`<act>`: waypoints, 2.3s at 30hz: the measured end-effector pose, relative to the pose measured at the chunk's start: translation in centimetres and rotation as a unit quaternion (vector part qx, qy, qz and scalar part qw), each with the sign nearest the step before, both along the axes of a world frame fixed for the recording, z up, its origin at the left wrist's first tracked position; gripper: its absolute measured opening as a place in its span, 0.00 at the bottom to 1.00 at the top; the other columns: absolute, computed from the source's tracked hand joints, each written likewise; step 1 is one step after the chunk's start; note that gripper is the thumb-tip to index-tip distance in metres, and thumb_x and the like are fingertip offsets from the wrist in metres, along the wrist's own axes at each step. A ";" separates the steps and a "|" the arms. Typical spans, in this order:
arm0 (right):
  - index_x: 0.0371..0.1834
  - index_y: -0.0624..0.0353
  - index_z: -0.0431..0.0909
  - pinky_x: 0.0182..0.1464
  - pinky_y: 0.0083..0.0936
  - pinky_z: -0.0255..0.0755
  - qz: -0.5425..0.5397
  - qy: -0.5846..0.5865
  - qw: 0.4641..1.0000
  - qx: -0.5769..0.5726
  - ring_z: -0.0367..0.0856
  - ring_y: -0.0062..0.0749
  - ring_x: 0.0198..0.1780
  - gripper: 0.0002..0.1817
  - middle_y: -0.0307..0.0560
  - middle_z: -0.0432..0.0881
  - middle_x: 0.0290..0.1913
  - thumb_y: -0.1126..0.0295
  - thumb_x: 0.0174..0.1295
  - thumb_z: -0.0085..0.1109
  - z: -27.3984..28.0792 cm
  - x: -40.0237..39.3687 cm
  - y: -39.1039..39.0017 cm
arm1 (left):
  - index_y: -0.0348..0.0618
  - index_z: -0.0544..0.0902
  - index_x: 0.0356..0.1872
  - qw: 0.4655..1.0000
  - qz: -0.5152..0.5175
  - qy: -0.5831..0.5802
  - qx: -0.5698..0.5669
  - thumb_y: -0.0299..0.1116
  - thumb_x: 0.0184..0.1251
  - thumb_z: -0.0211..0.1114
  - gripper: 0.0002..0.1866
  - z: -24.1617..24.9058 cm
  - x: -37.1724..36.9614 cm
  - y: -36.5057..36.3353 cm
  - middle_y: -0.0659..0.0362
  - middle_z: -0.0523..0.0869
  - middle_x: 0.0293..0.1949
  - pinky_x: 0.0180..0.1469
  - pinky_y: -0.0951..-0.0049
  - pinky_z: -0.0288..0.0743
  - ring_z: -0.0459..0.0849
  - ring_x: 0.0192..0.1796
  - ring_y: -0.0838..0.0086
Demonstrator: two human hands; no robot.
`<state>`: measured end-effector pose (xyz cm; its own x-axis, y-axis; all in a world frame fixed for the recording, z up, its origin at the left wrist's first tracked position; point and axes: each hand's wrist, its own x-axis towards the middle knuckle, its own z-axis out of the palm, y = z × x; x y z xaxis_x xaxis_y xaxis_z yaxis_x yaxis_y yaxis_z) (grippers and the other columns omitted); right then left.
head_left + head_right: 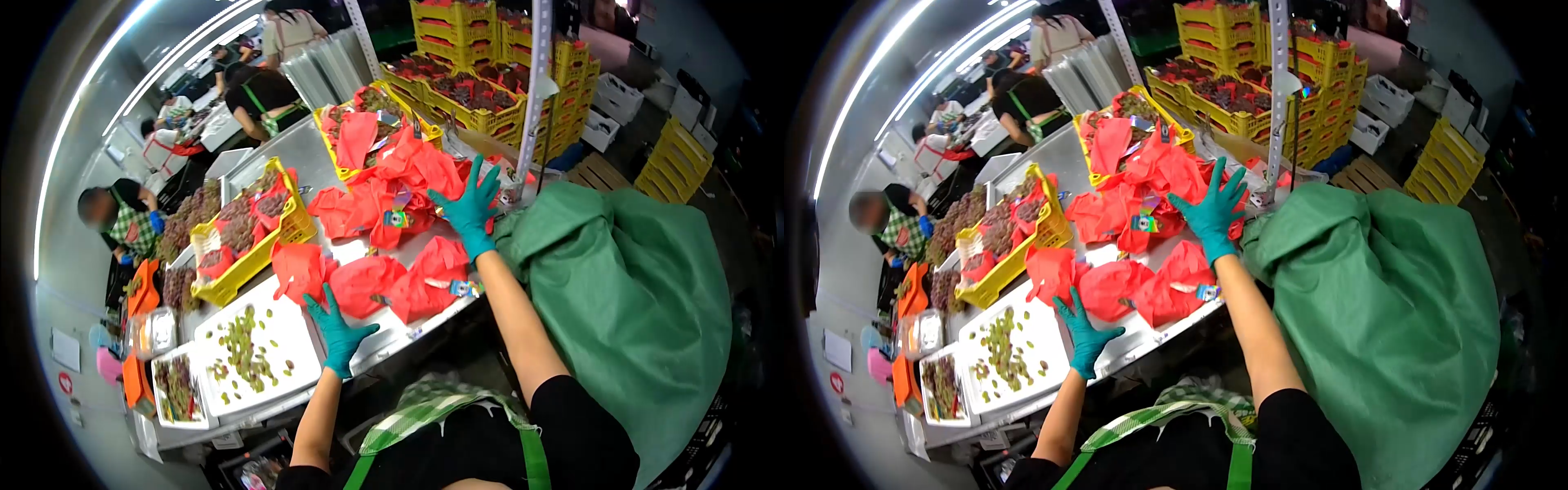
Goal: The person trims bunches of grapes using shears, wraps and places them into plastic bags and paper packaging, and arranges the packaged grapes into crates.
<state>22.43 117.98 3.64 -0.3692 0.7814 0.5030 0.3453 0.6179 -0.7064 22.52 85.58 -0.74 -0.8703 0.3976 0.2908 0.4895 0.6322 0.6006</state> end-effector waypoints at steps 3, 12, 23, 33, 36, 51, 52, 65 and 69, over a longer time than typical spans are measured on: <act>0.67 0.36 0.34 0.53 0.72 0.39 0.070 -0.071 0.994 -0.053 0.31 0.66 0.66 0.65 0.55 0.28 0.68 0.31 0.24 0.61 0.0 -4.2 4.3 | 0.51 0.43 0.66 0.998 -0.037 0.010 -0.056 0.55 0.16 0.76 0.69 -0.5 -6.4 4.6 0.38 0.27 0.63 0.64 0.48 0.33 0.31 0.66 0.41; 0.67 0.41 0.34 0.50 0.76 0.37 0.334 -0.352 0.874 -0.024 0.23 0.60 0.67 0.70 0.52 0.23 0.68 0.37 0.16 0.68 -2.2 -13.0 6.5 | 0.55 0.53 0.64 0.979 -0.091 0.072 -0.166 0.48 0.33 0.71 0.51 -4.5 -21.7 17.4 0.47 0.33 0.66 0.60 0.44 0.46 0.32 0.65 0.39; 0.65 0.58 0.26 0.62 0.56 0.31 0.391 -0.307 0.844 -0.201 0.22 0.54 0.67 0.77 0.60 0.26 0.67 0.35 0.15 0.68 -9.7 -11.0 4.4 | 0.41 0.64 0.55 0.903 -0.253 -0.299 0.177 0.27 0.42 0.71 0.35 -7.6 -19.2 21.3 0.57 0.71 0.51 0.54 0.69 0.66 0.70 0.53 0.70; 0.53 0.63 0.64 0.38 0.42 0.64 0.292 -0.024 0.951 -0.103 0.71 0.50 0.40 0.38 0.55 0.72 0.46 0.56 0.36 0.64 -7.0 -10.4 4.5 | 0.40 0.76 0.43 0.772 -0.156 -0.570 0.233 0.22 0.40 0.62 0.21 -0.7 -20.2 21.2 0.59 0.79 0.41 0.48 0.71 0.70 0.77 0.42 0.70; 0.50 0.60 0.66 0.35 0.38 0.66 0.217 0.044 0.975 0.028 0.72 0.51 0.38 0.32 0.56 0.73 0.42 0.63 0.37 0.61 -3.1 -7.9 6.1 | 0.38 0.76 0.44 0.765 -0.216 -0.572 0.202 0.23 0.47 0.57 0.18 5.2 -19.0 22.8 0.60 0.78 0.43 0.50 0.74 0.67 0.76 0.45 0.72; 0.47 0.54 0.70 0.37 0.39 0.72 -0.196 -0.309 0.916 -0.164 0.77 0.48 0.39 0.24 0.53 0.75 0.45 0.54 0.50 0.53 -6.7 -11.1 27.2 | 0.41 0.69 0.49 0.903 -0.374 0.128 0.169 0.22 0.44 0.60 0.25 -2.0 -27.1 50.7 0.49 0.75 0.43 0.50 0.71 0.67 0.73 0.48 0.61; 0.47 0.51 0.71 0.39 0.38 0.72 -0.237 -0.303 0.906 -0.175 0.77 0.46 0.42 0.21 0.52 0.77 0.43 0.53 0.54 0.47 -8.6 -11.2 27.2 | 0.42 0.68 0.50 0.878 -0.411 0.192 0.152 0.21 0.43 0.59 0.26 -3.3 -27.4 52.7 0.48 0.75 0.44 0.51 0.72 0.66 0.73 0.49 0.59; 0.49 0.53 0.72 0.49 0.35 0.66 0.175 -0.522 0.812 -0.192 0.75 0.45 0.47 0.22 0.50 0.76 0.47 0.55 0.55 0.42 -25.3 -15.5 33.7 | 0.45 0.74 0.38 0.922 -0.251 0.076 -0.286 0.31 0.57 0.48 0.10 -9.5 -28.6 62.5 0.54 0.82 0.24 0.31 0.52 0.70 0.81 0.27 0.59; 0.49 0.54 0.72 0.49 0.34 0.66 0.196 -0.571 0.774 -0.192 0.75 0.44 0.46 0.22 0.51 0.76 0.47 0.56 0.55 0.42 -26.3 -19.3 34.8 | 0.43 0.71 0.30 0.972 -0.195 0.068 -0.115 0.30 0.55 0.48 0.04 -8.7 -28.1 62.3 0.50 0.80 0.19 0.25 0.60 0.71 0.79 0.21 0.57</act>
